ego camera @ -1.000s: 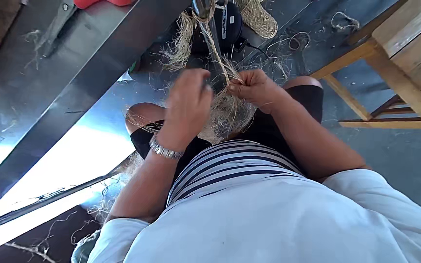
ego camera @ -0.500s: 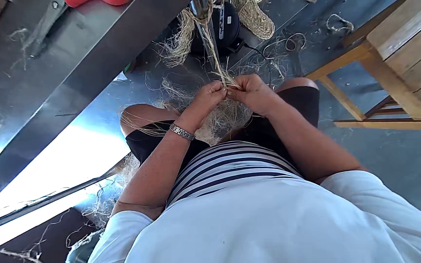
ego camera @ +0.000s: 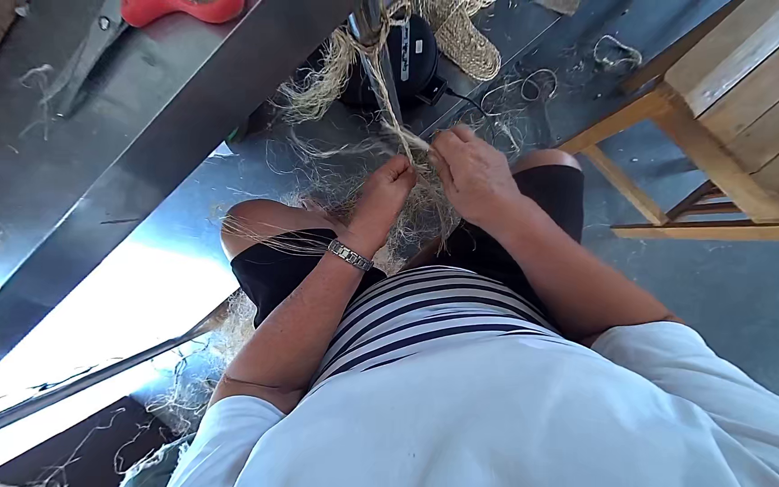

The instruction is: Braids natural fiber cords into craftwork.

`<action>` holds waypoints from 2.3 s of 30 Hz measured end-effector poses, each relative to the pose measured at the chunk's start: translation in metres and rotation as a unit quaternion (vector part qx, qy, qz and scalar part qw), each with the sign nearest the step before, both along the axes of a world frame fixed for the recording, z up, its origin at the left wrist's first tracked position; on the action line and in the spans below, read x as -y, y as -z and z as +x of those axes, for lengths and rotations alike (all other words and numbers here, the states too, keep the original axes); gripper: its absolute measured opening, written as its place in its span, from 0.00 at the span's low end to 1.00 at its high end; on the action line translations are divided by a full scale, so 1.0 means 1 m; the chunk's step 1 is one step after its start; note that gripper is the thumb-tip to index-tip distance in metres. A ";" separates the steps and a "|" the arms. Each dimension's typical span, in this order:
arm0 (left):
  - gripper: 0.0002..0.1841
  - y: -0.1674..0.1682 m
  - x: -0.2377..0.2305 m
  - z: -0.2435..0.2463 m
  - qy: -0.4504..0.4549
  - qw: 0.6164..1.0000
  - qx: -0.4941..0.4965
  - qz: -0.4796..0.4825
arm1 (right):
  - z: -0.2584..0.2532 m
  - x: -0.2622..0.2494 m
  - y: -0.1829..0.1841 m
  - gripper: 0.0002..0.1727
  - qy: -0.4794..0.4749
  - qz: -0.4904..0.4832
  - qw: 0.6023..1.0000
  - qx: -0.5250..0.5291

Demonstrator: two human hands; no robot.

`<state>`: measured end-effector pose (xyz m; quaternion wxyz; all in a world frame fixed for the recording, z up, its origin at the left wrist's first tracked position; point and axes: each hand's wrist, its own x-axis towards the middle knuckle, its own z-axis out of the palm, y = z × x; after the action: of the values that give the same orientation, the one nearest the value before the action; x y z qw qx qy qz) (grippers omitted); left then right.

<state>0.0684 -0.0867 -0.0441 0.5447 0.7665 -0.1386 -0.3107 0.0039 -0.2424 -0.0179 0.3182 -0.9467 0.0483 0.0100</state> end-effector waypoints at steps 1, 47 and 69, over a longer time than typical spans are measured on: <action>0.12 0.001 0.002 -0.002 -0.009 1.000 -0.009 -0.013 | -0.001 -0.003 -0.003 0.18 -0.003 -0.018 0.999 -0.029; 0.13 0.029 0.002 -0.015 0.025 0.991 0.071 -0.108 | -0.009 -0.002 0.001 0.20 -0.076 0.002 0.990 -0.119; 0.12 0.015 0.011 -0.022 -0.108 0.977 -0.049 -0.176 | -0.018 -0.005 0.028 0.06 0.079 0.546 0.821 -0.146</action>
<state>0.0467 -0.0973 -0.0594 0.7072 0.6532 -0.0810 -0.2581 -0.0143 -0.2370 -0.0457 0.7719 -0.5986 0.1551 0.1477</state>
